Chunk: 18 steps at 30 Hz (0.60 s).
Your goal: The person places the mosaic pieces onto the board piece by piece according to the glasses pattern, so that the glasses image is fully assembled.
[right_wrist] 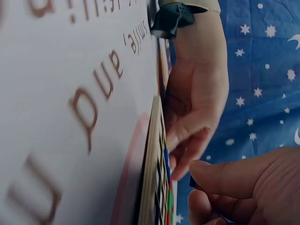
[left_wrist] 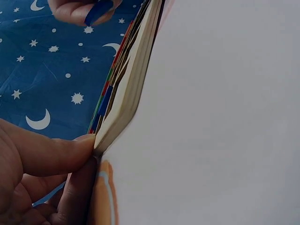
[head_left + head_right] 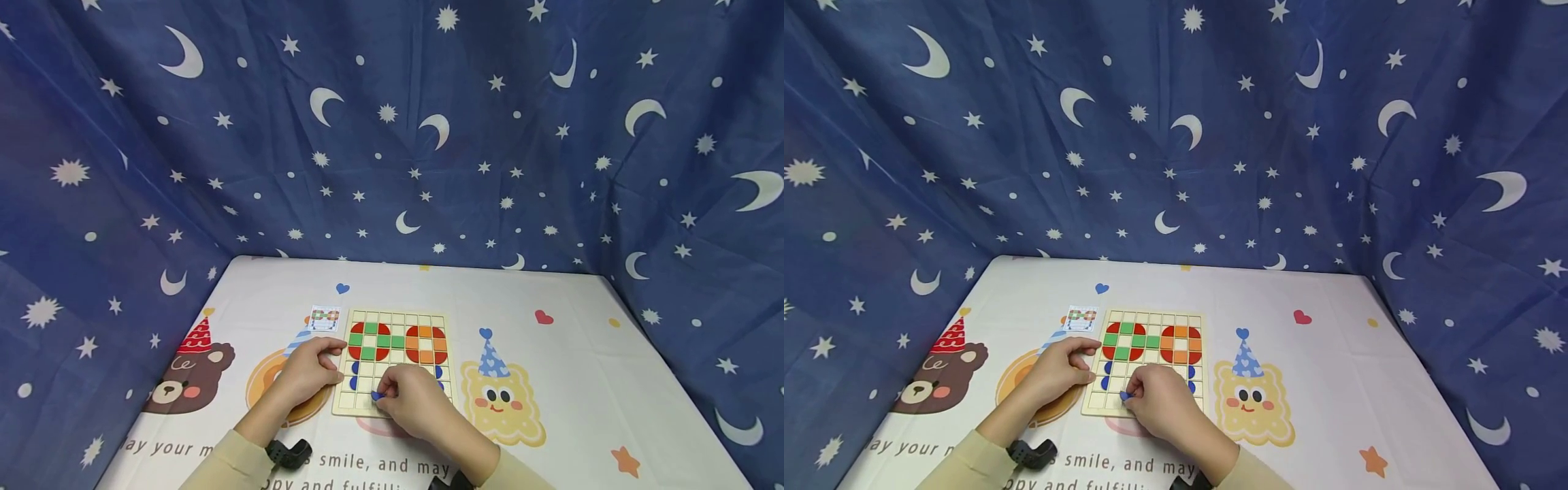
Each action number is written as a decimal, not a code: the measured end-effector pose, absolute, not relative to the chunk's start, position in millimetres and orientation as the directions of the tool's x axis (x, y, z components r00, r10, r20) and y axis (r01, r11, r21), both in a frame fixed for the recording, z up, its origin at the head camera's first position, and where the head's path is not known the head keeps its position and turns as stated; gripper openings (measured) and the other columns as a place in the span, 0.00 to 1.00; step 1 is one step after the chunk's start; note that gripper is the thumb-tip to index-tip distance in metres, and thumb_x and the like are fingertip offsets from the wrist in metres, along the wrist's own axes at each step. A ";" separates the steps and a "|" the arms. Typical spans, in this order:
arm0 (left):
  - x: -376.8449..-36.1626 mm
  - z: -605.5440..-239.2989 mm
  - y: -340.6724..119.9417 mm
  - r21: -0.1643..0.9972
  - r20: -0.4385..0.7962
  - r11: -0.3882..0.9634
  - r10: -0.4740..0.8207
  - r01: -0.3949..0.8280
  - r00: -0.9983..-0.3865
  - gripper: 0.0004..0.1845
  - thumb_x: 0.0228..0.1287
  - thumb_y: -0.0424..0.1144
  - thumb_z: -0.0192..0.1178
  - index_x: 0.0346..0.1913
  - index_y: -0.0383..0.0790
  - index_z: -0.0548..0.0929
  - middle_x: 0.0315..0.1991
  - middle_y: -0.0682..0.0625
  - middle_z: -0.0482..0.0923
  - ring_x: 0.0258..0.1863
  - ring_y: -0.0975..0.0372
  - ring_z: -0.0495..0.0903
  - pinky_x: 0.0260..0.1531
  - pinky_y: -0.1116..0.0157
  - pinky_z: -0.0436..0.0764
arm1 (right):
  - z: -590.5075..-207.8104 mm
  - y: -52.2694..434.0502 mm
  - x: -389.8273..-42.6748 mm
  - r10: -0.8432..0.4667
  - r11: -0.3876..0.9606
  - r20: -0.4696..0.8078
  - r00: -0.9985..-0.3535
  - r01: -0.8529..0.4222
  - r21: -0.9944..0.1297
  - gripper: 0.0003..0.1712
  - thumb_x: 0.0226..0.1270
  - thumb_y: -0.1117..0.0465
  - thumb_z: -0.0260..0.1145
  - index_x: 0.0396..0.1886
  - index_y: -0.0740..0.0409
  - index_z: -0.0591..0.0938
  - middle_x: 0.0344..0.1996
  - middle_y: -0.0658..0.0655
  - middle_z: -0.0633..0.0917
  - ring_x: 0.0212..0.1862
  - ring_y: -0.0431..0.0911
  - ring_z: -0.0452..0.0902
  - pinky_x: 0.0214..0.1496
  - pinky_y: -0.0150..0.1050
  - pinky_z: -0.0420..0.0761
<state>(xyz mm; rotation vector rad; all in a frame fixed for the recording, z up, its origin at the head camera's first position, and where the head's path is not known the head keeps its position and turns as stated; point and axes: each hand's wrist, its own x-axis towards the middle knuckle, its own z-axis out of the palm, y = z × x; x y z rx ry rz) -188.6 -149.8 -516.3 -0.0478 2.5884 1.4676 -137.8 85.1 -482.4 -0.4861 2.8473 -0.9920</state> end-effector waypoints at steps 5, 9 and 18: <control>-188.3 -516.0 -150.7 0.850 -0.160 0.515 0.055 -0.109 -0.986 0.30 0.51 0.28 0.79 0.61 0.47 0.88 0.46 0.51 0.86 0.36 0.62 0.81 0.40 0.66 0.79 | -485.3 68.5 -140.0 -0.328 0.755 0.008 -0.945 -0.267 -0.598 0.15 0.60 0.61 0.81 0.24 0.42 0.82 0.21 0.41 0.76 0.27 0.35 0.69 0.32 0.31 0.71; -187.8 -515.5 -151.6 0.848 -0.159 0.520 0.057 -0.107 -0.986 0.30 0.52 0.28 0.79 0.61 0.46 0.88 0.47 0.51 0.86 0.36 0.62 0.81 0.40 0.66 0.79 | -487.1 60.8 -140.1 -0.311 0.774 -0.003 -0.950 -0.252 -0.581 0.15 0.59 0.60 0.81 0.23 0.43 0.82 0.19 0.41 0.75 0.25 0.35 0.69 0.30 0.32 0.70; -187.1 -514.3 -152.5 0.843 -0.145 0.531 0.067 -0.088 -0.987 0.31 0.51 0.29 0.80 0.62 0.45 0.88 0.48 0.50 0.86 0.36 0.63 0.81 0.39 0.65 0.78 | -493.3 59.5 -139.6 -0.319 0.786 -0.015 -0.948 -0.255 -0.562 0.15 0.56 0.60 0.80 0.21 0.43 0.81 0.16 0.40 0.75 0.25 0.35 0.70 0.29 0.33 0.70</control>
